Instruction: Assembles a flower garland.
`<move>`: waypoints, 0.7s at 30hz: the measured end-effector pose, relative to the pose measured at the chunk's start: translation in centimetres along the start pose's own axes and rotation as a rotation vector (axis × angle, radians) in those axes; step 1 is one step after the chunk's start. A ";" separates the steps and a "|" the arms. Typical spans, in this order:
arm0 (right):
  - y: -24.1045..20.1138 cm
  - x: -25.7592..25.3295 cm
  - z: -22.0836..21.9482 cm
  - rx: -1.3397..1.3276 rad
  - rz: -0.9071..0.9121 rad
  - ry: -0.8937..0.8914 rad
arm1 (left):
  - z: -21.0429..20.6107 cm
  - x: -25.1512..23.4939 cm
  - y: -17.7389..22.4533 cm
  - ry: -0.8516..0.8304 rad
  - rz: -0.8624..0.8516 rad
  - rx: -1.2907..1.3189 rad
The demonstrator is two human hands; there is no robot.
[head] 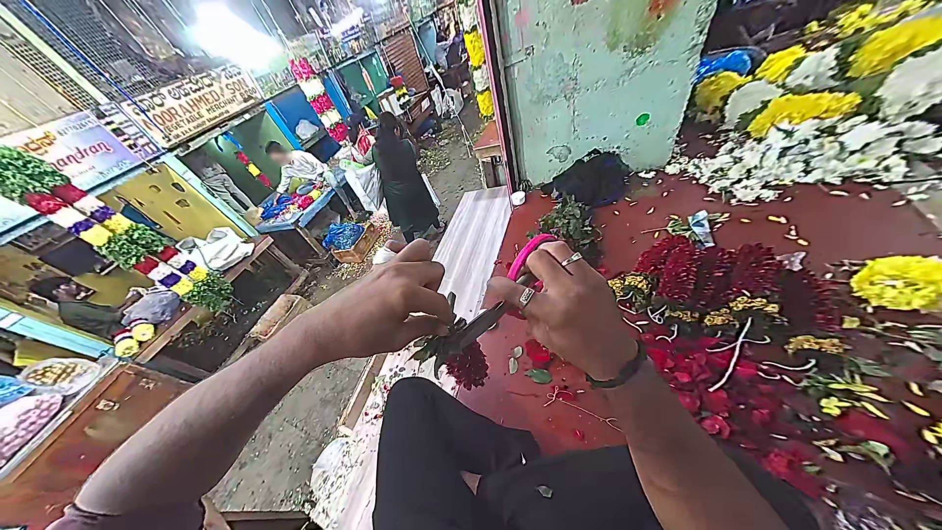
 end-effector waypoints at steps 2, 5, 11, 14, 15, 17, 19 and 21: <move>0.1 0.0 0.0 0.004 -0.011 -0.025 | 0.0 0.1 0.0 0.000 0.000 0.005; 0.1 0.0 -0.2 -0.002 0.004 -0.048 | 0.0 0.1 0.1 -0.008 0.005 0.043; -0.3 0.1 -0.6 -0.058 0.047 -0.119 | 0.0 -0.1 0.1 -0.017 -0.001 0.053; -0.1 0.1 -0.3 -0.039 0.046 -0.102 | -0.3 -0.3 0.3 -0.032 0.000 0.066; 0.0 0.1 -0.2 -0.025 0.043 -0.099 | -0.4 -0.3 0.2 -0.036 0.005 0.070; 0.3 0.2 0.4 -0.014 0.033 -0.067 | -0.4 -0.2 -0.2 -0.036 0.012 0.082; 1.0 0.1 0.7 -0.038 -0.002 -0.049 | -0.3 -0.1 -0.8 -0.043 0.036 0.103; 1.8 0.0 0.6 -0.073 -0.050 -0.085 | -0.1 0.0 -1.3 -0.043 0.058 0.145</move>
Point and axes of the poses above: each hand's wrist, its own x-axis away from the middle knuckle, its own z-axis out of the back of the hand, y = z × x, the point moved 9 cm from there along -x, towards the middle knuckle, and after that the axes turned 9 degrees about -z, right-handed, at the moved point
